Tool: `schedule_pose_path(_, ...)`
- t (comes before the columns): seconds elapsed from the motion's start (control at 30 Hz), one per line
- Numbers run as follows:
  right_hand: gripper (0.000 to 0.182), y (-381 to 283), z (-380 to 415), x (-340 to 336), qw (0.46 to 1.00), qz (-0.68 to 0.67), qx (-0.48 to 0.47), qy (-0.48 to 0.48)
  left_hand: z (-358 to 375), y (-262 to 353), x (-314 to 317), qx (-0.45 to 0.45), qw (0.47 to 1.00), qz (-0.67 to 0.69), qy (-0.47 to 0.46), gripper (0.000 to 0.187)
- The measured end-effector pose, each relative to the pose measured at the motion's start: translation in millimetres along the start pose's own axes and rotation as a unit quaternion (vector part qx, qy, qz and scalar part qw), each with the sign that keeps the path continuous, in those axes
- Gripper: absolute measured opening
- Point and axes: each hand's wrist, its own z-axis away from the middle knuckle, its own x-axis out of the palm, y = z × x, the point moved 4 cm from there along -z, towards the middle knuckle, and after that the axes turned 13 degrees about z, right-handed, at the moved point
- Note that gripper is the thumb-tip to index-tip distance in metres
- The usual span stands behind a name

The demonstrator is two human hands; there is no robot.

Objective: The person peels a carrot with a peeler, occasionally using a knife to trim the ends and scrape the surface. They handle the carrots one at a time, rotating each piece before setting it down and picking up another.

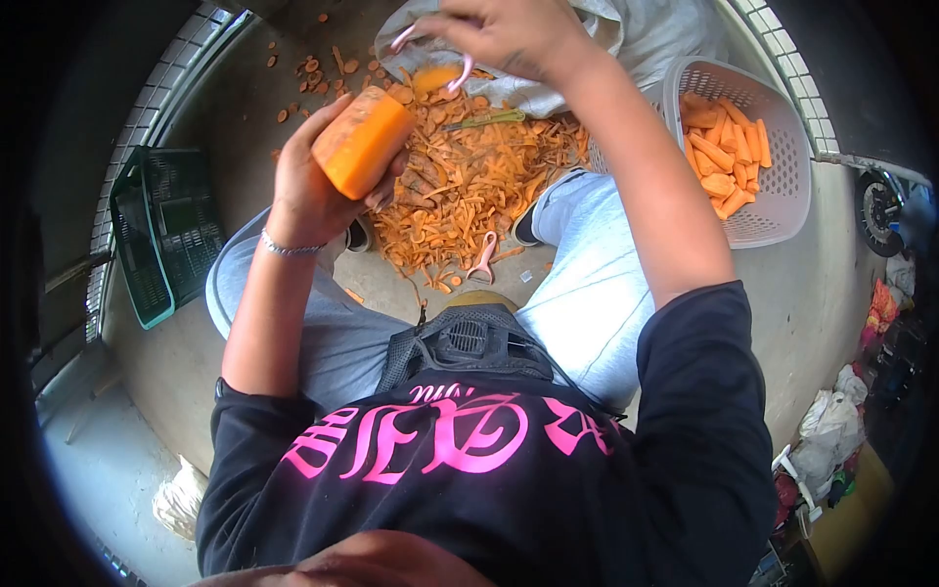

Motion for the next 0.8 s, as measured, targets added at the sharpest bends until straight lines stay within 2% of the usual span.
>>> schedule_pose_path(0.03, 0.030, 8, 1, 5, 1.000, 0.006, 0.023, -0.010, 1, 2, 2, -0.003, 1.000, -0.003, -0.011, 0.050)
schedule_pose_path(0.1, 0.029, 9, -1, 7, 0.993, -0.089, 0.073, 0.035, 3, 6, 5, 0.000, 0.999, -0.003, -0.033, 0.051)
schedule_pose_path(0.13, 0.029, 7, -5, 6, 0.984, -0.137, 0.097, 0.055, 5, 6, 6, 0.010, 1.000, -0.010, 0.005, 0.051)
schedule_pose_path(0.23, 0.025, -17, -13, -15, 0.956, -0.223, 0.189, 0.007, 8, 2, 16, 0.036, 0.991, -0.038, 0.124, 0.053)
schedule_pose_path(0.27, 0.019, -25, -12, -18, 0.958, -0.238, 0.156, 0.044, 10, 2, 18, 0.025, 0.995, -0.045, 0.086, 0.052)
schedule_pose_path(0.37, 0.016, -44, -9, -22, 0.977, -0.193, 0.054, 0.069, -2, 0, -5, 0.033, 0.997, -0.062, 0.040, 0.051)
schedule_pose_path(0.4, 0.016, -49, -8, -19, 0.976, -0.193, 0.013, 0.097, -2, -2, -4, 0.026, 0.996, -0.063, 0.052, 0.050)
schedule_pose_path(0.57, 0.013, -59, -7, -26, 0.984, -0.163, -0.006, 0.070, -1, -4, 6, 0.010, 0.986, -0.108, 0.124, 0.048)
schedule_pose_path(0.73, 0.011, -51, -8, -21, 0.983, -0.177, 0.000, 0.048, 3, -4, 9, 0.046, 0.986, -0.124, 0.105, 0.047)
schedule_pose_path(0.8, 0.010, -50, -7, -16, 0.978, -0.194, -0.008, 0.078, 5, -4, 11, 0.069, 0.985, -0.114, 0.110, 0.048)
